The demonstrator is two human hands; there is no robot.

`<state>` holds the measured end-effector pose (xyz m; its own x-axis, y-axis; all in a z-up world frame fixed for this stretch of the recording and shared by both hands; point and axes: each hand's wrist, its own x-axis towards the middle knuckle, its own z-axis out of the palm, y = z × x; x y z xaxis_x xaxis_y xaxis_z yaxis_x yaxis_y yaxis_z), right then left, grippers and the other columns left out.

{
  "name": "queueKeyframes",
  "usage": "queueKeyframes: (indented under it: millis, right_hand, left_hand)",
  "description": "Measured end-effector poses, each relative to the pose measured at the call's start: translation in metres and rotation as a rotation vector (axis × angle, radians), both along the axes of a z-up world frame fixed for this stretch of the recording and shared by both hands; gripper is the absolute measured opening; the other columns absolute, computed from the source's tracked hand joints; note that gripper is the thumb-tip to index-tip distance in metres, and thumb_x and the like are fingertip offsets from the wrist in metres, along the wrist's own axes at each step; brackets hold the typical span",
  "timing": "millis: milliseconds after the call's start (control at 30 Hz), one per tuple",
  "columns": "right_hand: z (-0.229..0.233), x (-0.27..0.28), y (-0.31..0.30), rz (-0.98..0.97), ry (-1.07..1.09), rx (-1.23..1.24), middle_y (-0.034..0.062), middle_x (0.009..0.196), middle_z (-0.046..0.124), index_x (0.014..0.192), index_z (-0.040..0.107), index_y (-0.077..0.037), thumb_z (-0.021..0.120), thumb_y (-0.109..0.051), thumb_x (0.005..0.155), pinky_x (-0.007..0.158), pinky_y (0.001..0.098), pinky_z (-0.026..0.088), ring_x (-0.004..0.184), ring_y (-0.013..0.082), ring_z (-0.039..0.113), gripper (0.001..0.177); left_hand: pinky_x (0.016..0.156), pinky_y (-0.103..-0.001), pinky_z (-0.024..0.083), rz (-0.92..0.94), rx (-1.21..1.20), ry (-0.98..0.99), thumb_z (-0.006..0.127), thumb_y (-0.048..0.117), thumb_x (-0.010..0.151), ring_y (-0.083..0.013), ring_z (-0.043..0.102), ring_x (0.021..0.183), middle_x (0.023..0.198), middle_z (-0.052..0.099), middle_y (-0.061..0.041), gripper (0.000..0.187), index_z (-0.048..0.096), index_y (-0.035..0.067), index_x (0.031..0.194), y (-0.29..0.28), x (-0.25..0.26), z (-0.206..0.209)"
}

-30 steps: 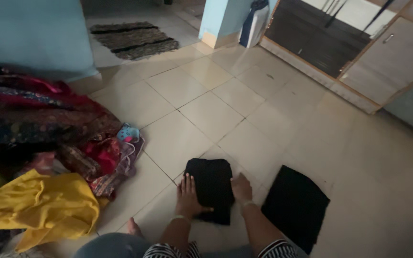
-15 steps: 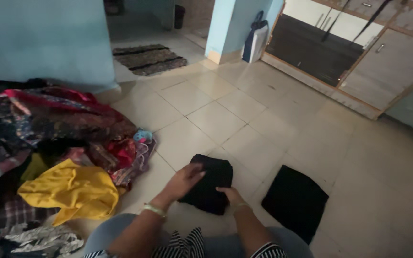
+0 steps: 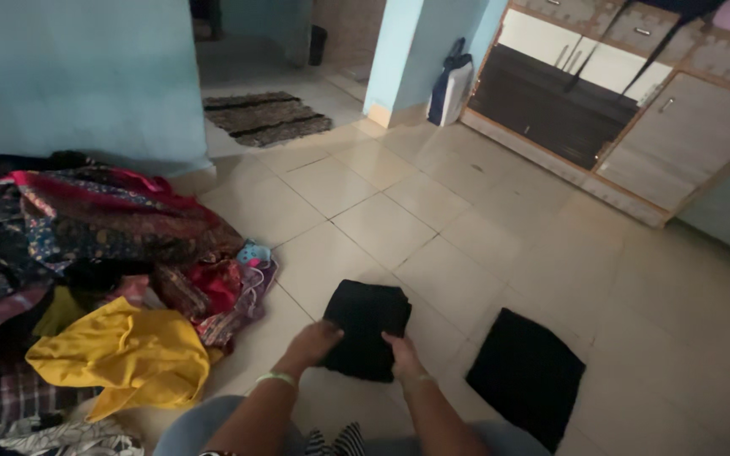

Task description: The person folds black clothing items by hand while sitting on the floor, placing the folded items to the side.

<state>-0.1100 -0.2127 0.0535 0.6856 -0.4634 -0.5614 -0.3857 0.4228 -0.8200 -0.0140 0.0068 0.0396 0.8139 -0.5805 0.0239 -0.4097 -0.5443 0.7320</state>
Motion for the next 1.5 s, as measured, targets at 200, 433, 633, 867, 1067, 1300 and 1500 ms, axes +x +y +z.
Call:
queueKeyframes:
  millis: [200,433,633,867,1067,1300,1500]
  right_hand:
    - [0.029,0.028,-0.004,0.325,-0.005,-1.147,0.0142,0.136,0.069,0.140,0.063,-0.008,0.061,-0.028,0.102,0.109,0.0399,0.051,0.126,0.0317,0.065,0.043]
    - [-0.034,0.013,0.027,0.710,-0.251,-1.225,0.0109,0.142,0.063,0.125,0.072,-0.009,0.065,-0.006,0.093,0.111,0.0369,0.047,0.127,0.0282,0.061,0.032]
    - [-0.026,0.005,0.036,0.993,0.140,-1.153,0.0113,0.136,0.063,0.113,0.074,-0.012,0.075,-0.002,0.081,0.101,0.0380,0.052,0.120,0.0291,0.063,0.034]
    - [0.002,0.004,0.029,0.990,0.203,-1.209,0.0128,0.131,0.065,0.114,0.072,-0.012,0.088,-0.014,0.074,0.105,0.0389,0.049,0.123,0.0295,0.059,0.044]
    - [-0.014,0.017,0.005,0.446,0.185,-1.114,0.0186,0.143,0.056,0.137,0.057,-0.006,0.080,-0.025,0.085,0.105,0.0441,0.045,0.128,0.0346,0.055,0.060]
    - [-0.039,0.018,-0.049,0.358,0.289,-0.773,0.0272,0.126,0.064,0.149,0.035,0.002,0.068,-0.017,0.093,0.097,0.0433,0.056,0.111,0.0362,0.069,0.068]
    - [-0.047,0.009,-0.052,0.527,0.297,-0.820,0.0262,0.109,0.074,0.116,0.070,0.011,0.073,-0.014,0.085,0.095,0.0424,0.054,0.103,0.0347,0.072,0.040]
  left_hand:
    - [0.100,-0.045,0.050,0.074,-0.056,0.306,0.050,0.046,0.100,-0.0346,0.070,0.108,0.113,0.073,-0.024,0.055,0.068,0.000,0.124,-0.006,0.014,-0.020]
    - [0.102,-0.049,0.047,0.493,-0.234,0.242,0.037,0.047,0.111,-0.0469,0.059,0.114,0.122,0.062,-0.034,0.062,0.060,-0.007,0.130,-0.001,0.050,-0.050]
    - [0.096,-0.052,0.055,0.402,0.245,-0.127,0.035,0.029,0.105,-0.0505,0.065,0.110,0.127,0.064,-0.027,0.049,0.053,0.015,0.149,0.016,0.041,-0.063]
    - [0.106,-0.052,0.048,0.504,0.055,0.308,0.070,0.055,0.090,-0.0463,0.060,0.123,0.130,0.063,-0.029,0.070,0.056,0.001,0.131,0.002,0.041,-0.067]
    - [0.105,-0.050,0.050,0.355,0.161,0.359,0.063,0.036,0.095,-0.0405,0.061,0.126,0.134,0.064,-0.024,0.052,0.056,0.001,0.134,-0.013,0.040,-0.072]
    - [0.097,-0.051,0.058,0.362,-0.672,0.923,0.055,0.022,0.096,-0.0375,0.061,0.122,0.138,0.054,-0.019,0.053,0.042,0.005,0.145,-0.028,0.050,-0.070]
    - [0.105,-0.052,0.047,0.603,-0.092,0.592,0.052,0.027,0.098,-0.0367,0.049,0.134,0.150,0.042,-0.019,0.062,0.032,0.003,0.152,0.000,0.038,-0.082]
